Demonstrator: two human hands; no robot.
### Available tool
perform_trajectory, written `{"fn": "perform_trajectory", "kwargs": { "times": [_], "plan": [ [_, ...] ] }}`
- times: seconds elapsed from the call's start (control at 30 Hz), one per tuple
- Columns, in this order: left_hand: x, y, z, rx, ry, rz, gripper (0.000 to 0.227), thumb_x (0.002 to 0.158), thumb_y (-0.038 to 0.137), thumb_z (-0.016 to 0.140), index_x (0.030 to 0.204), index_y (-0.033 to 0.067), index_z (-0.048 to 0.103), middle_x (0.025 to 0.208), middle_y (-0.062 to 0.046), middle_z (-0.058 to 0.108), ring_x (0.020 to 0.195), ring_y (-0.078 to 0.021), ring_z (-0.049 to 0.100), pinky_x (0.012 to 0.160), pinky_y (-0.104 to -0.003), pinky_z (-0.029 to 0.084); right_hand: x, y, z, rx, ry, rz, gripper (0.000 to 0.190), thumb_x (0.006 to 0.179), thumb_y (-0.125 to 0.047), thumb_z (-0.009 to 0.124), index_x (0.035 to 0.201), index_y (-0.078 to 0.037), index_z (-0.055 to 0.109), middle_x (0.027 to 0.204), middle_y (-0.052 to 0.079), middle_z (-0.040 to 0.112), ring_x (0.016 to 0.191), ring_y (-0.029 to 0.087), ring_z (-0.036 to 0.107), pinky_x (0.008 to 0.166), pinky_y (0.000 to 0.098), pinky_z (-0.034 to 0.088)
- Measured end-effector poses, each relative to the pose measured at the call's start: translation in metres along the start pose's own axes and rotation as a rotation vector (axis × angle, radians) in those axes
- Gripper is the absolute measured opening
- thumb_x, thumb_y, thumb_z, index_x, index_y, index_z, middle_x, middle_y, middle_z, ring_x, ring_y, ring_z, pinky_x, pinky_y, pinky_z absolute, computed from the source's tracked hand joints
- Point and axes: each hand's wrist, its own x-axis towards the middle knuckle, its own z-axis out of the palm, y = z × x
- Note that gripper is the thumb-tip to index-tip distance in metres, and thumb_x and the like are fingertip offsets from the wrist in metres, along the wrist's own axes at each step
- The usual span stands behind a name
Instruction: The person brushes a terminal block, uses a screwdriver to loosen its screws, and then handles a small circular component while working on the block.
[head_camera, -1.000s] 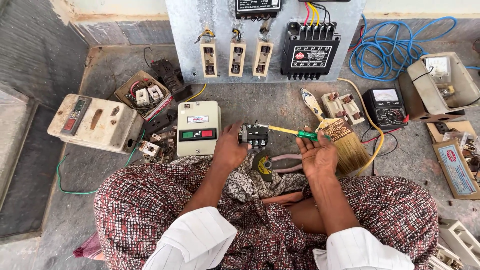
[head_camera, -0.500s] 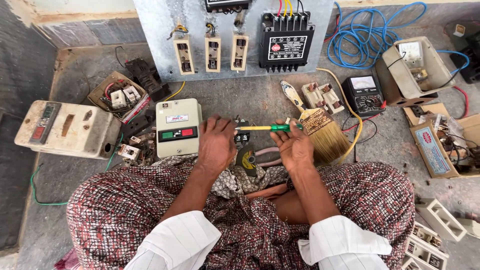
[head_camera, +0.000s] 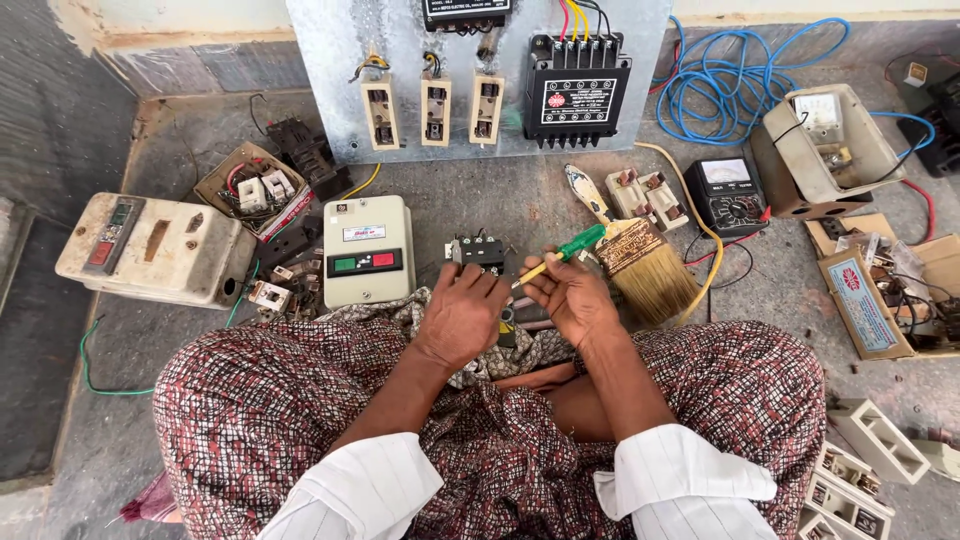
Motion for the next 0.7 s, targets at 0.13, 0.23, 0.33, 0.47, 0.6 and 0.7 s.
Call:
{"fn": "perform_trajectory", "kwargs": {
  "times": [0.13,0.23,0.33,0.47,0.6,0.7],
  "plan": [
    [-0.007,-0.001,-0.009,-0.17,0.088,-0.082,0.047,0.086,0.028,0.071,0.122,-0.0011,0.065,0.102,-0.017,0.068,0.104,-0.0337,0.06,0.095,-0.051,0.041,0.004,0.003,-0.01,-0.069,0.135,0.002,0.024,0.098,-0.023,0.068,0.115,-0.006,0.063,0.091,0.006,0.071,0.074,0.016,0.065,0.067,0.0335,0.056],
    [-0.013,-0.002,-0.007,-0.184,0.137,-0.156,0.052,0.088,0.029,0.068,0.127,-0.0041,0.061,0.114,-0.024,0.067,0.115,-0.0401,0.058,0.099,-0.054,0.04,0.001,0.003,-0.008,-0.099,0.173,0.034,0.025,0.097,-0.024,0.069,0.114,-0.007,0.065,0.081,0.005,0.067,0.066,0.017,0.063,0.057,0.0322,0.053],
    [-0.02,-0.007,0.003,-0.199,0.149,-0.284,0.046,0.095,0.023,0.063,0.133,-0.0019,0.06,0.128,-0.025,0.064,0.126,-0.0416,0.055,0.11,-0.056,0.039,-0.005,0.001,0.0,-0.134,0.192,0.063,0.027,0.097,-0.022,0.067,0.12,-0.008,0.064,0.081,0.005,0.068,0.065,0.016,0.063,0.054,0.0305,0.054],
    [-0.027,-0.015,0.007,-0.19,0.148,-0.403,0.047,0.094,0.015,0.058,0.138,0.0002,0.059,0.137,-0.024,0.061,0.133,-0.0411,0.053,0.115,-0.053,0.039,-0.013,-0.002,0.012,-0.128,0.198,0.051,0.034,0.097,-0.017,0.064,0.131,-0.011,0.058,0.085,0.007,0.07,0.067,0.017,0.066,0.052,0.0299,0.054],
    [-0.026,-0.01,0.005,-0.15,0.133,-0.406,0.049,0.092,0.013,0.056,0.139,-0.0007,0.057,0.138,-0.023,0.06,0.134,-0.0384,0.052,0.114,-0.053,0.038,-0.02,-0.003,0.018,-0.173,0.174,0.018,0.043,0.097,-0.01,0.061,0.139,-0.011,0.056,0.09,0.01,0.073,0.07,0.017,0.068,0.052,0.03,0.054],
    [-0.025,-0.005,0.003,-0.146,0.122,-0.397,0.046,0.094,0.013,0.056,0.138,0.0009,0.058,0.139,-0.021,0.061,0.136,-0.038,0.051,0.115,-0.052,0.036,-0.025,-0.002,0.025,-0.377,0.142,-0.061,0.048,0.096,-0.008,0.061,0.143,-0.014,0.061,0.092,0.007,0.073,0.072,0.014,0.066,0.052,0.0275,0.05]
  ]
}}
